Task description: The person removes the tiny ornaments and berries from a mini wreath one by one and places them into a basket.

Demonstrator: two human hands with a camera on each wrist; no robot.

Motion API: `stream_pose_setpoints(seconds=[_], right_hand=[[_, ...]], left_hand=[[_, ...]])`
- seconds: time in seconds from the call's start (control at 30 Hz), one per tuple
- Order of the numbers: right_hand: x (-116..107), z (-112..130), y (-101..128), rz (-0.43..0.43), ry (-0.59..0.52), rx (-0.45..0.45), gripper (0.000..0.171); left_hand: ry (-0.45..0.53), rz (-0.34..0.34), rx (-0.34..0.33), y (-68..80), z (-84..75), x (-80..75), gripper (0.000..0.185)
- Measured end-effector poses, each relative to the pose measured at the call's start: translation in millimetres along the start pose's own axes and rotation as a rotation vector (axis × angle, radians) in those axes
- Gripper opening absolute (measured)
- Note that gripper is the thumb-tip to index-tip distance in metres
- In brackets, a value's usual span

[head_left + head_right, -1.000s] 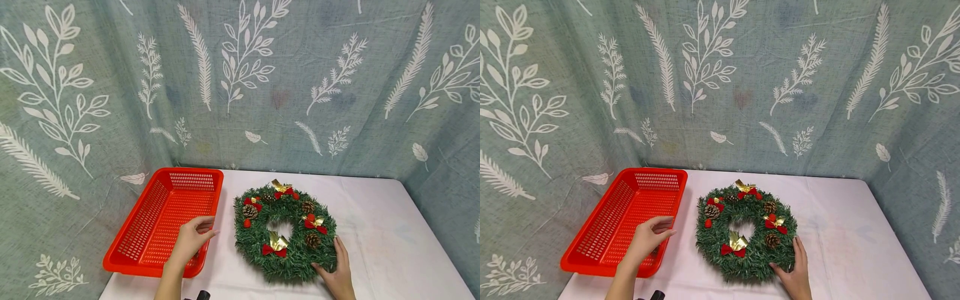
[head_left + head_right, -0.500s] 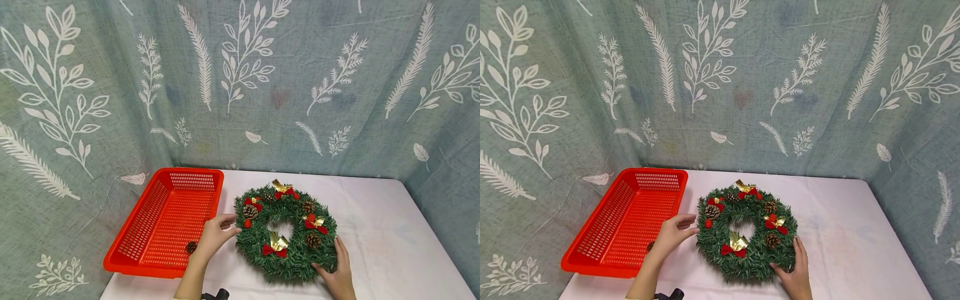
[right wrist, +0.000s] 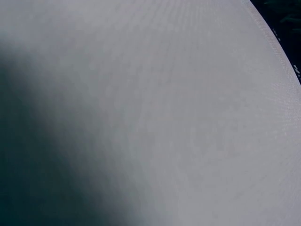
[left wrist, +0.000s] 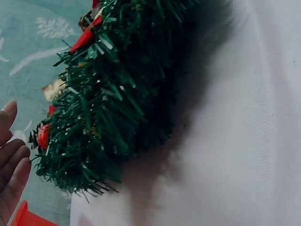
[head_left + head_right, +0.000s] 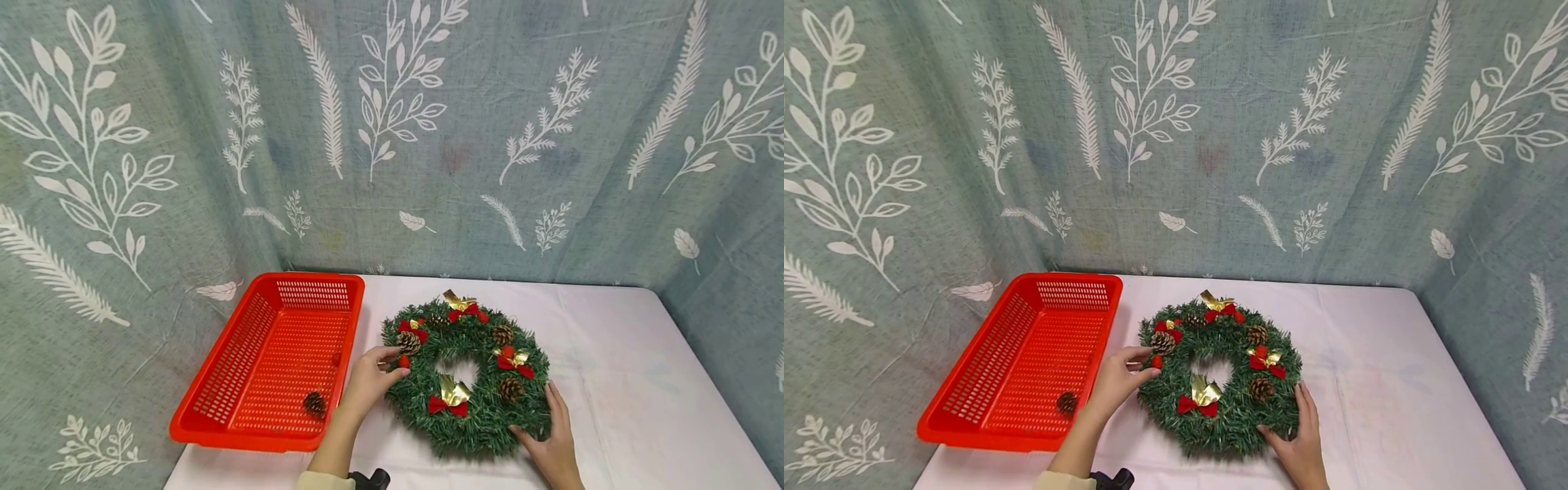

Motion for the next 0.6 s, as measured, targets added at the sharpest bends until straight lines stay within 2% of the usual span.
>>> stream_pose_setpoints(seconds=[0.2, 0.33, 0.47, 0.6], right_hand=[[-0.7, 1.8, -1.0, -0.005, -0.015, -0.009, 0.106], [0.3, -0.1, 0.4, 0.02, -0.023, 0.03, 0.105], [2.9, -8.4, 1.6, 0.086, -0.052, 0.148, 0.105], [7.2, -18.1, 3.6, 0.207, -0.114, 0.306, 0.108]], left_hand=[[-0.002, -0.036, 0.02, -1.7, 0.9, 2.8, 0.041], [-0.011, -0.043, 0.045, -1.8, 2.0, 5.6, 0.041], [-0.038, -0.044, 0.058, -2.3, 3.0, 7.7, 0.04], [-0.047, -0.049, 0.06, -3.0, 3.3, 8.6, 0.039]])
Point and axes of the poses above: each hand's wrist, its own y-axis away from the middle knuckle, its own x-axis out of the palm, z = x × y, the point moved 10 cm from there along -y, towards the middle knuckle, and after that the axes turned 8 degrees about -z, right-handed, at the moved point
